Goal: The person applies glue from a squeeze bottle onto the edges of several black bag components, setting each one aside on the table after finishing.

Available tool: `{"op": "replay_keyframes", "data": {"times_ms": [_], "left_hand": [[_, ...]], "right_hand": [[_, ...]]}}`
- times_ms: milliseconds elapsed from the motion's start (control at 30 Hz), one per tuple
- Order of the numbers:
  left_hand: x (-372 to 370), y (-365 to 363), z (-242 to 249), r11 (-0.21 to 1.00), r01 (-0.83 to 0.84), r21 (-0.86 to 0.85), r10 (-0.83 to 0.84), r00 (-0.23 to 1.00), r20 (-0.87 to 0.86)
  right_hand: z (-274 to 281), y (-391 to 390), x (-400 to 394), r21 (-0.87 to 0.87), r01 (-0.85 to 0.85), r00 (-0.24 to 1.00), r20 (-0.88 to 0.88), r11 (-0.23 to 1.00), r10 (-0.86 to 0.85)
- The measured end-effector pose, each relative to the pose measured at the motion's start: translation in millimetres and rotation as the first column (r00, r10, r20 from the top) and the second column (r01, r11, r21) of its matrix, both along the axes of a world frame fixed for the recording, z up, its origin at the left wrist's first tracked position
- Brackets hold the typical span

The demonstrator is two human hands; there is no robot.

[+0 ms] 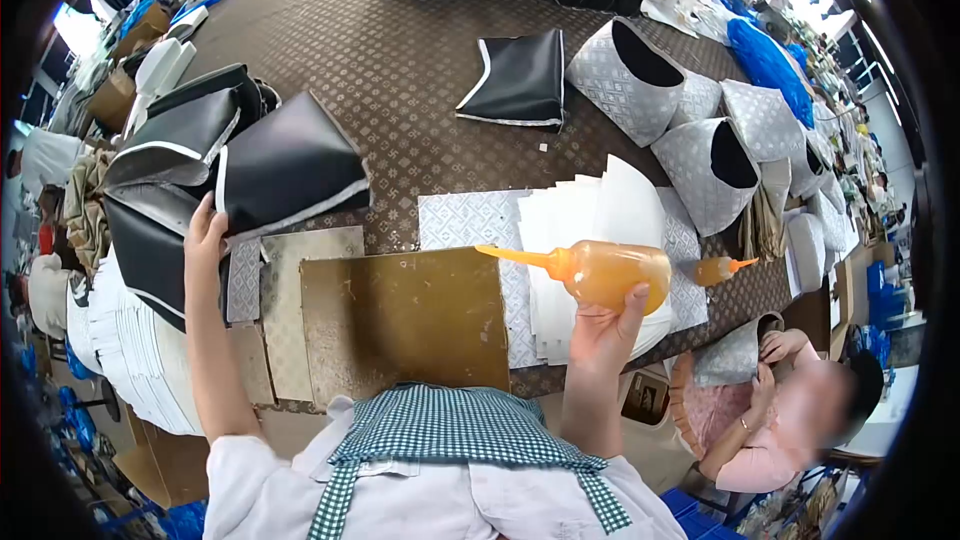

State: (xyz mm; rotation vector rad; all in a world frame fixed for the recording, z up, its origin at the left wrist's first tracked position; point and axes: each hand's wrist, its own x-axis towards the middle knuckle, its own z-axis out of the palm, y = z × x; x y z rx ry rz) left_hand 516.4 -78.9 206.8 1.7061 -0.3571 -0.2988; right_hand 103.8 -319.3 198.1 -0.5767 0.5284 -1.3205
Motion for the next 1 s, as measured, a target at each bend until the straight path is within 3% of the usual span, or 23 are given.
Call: {"op": "replay_keyframes", "data": {"times_ms": [33,67,100,233,367,467,533,633,667,800,867,900,967,1000], "left_hand": [[20.2,22.0,-37.9,0.979,-0.188,0.082,0.173,0.971,0.162],[27.9,33.7,-60.7,0.951,-0.291,0.101,0.239,0.904,0.354],[8.6,12.2,-54.2,0.959,-0.275,-0.065,0.281,0.901,0.331],[-37.2,-112.4,-54.5,0.997,0.078,-0.007,-0.071,0.933,0.353],[-55.5,-263.4,-98.6,0.907,0.401,0.127,-0.421,0.858,0.296],[-39.3,-372.1,-163.5,0.851,0.405,0.335,-0.521,0.735,0.435],[-17.5,-435.2,-224.9,0.873,0.220,0.435,-0.444,0.728,0.523],[-18.5,-471.2,-203.0,0.691,0.191,0.698,-0.460,0.860,0.221],[-14.2,-479.0,-218.5,0.741,0.135,0.658,-0.409,0.868,0.282],[-9.8,-481.9,-231.1,0.852,0.280,0.442,-0.337,0.940,0.055],[-19.1,-463.5,-189.9,0.714,0.623,0.319,-0.548,0.781,-0.300],[-28.6,-451.6,-181.4,0.702,0.711,0.052,-0.607,0.634,-0.478],[-41.9,-424.1,-164.3,0.610,0.792,0.000,-0.693,0.534,-0.484],[-51.9,-404.2,-151.3,0.645,0.764,0.016,-0.684,0.587,-0.434]], "right_hand": [[-0.7,-4.0,0.1,0.015,0.000,1.000,-0.001,1.000,0.000],[-0.8,-8.4,0.1,0.016,0.001,1.000,-0.002,1.000,-0.001],[-0.9,-11.9,-0.7,0.015,-0.001,1.000,-0.003,1.000,0.001],[-7.7,-29.6,-3.4,0.051,0.021,1.000,0.006,0.998,-0.021],[-17.7,-47.2,-7.1,0.112,0.095,0.992,0.071,0.989,-0.103],[-22.0,-61.9,-7.0,0.135,0.119,0.990,0.058,0.984,-0.128],[-28.3,-71.5,-4.2,0.161,0.136,0.989,0.038,0.977,-0.144],[-38.7,-85.1,0.9,0.191,0.166,0.985,0.014,0.967,-0.172],[-44.0,-88.1,1.7,0.202,0.177,0.983,0.005,0.963,-0.182],[-49.1,-97.2,8.6,0.235,0.163,0.987,-0.045,0.958,-0.157],[-47.1,-96.7,11.6,0.233,0.165,0.986,-0.059,0.958,-0.155],[-45.3,-95.8,12.5,0.233,0.162,0.986,-0.065,0.959,-0.151],[-40.6,-92.7,12.9,0.230,0.139,0.990,-0.052,0.963,-0.130],[-38.0,-89.3,11.3,0.229,0.124,0.992,-0.038,0.966,-0.119]]}}
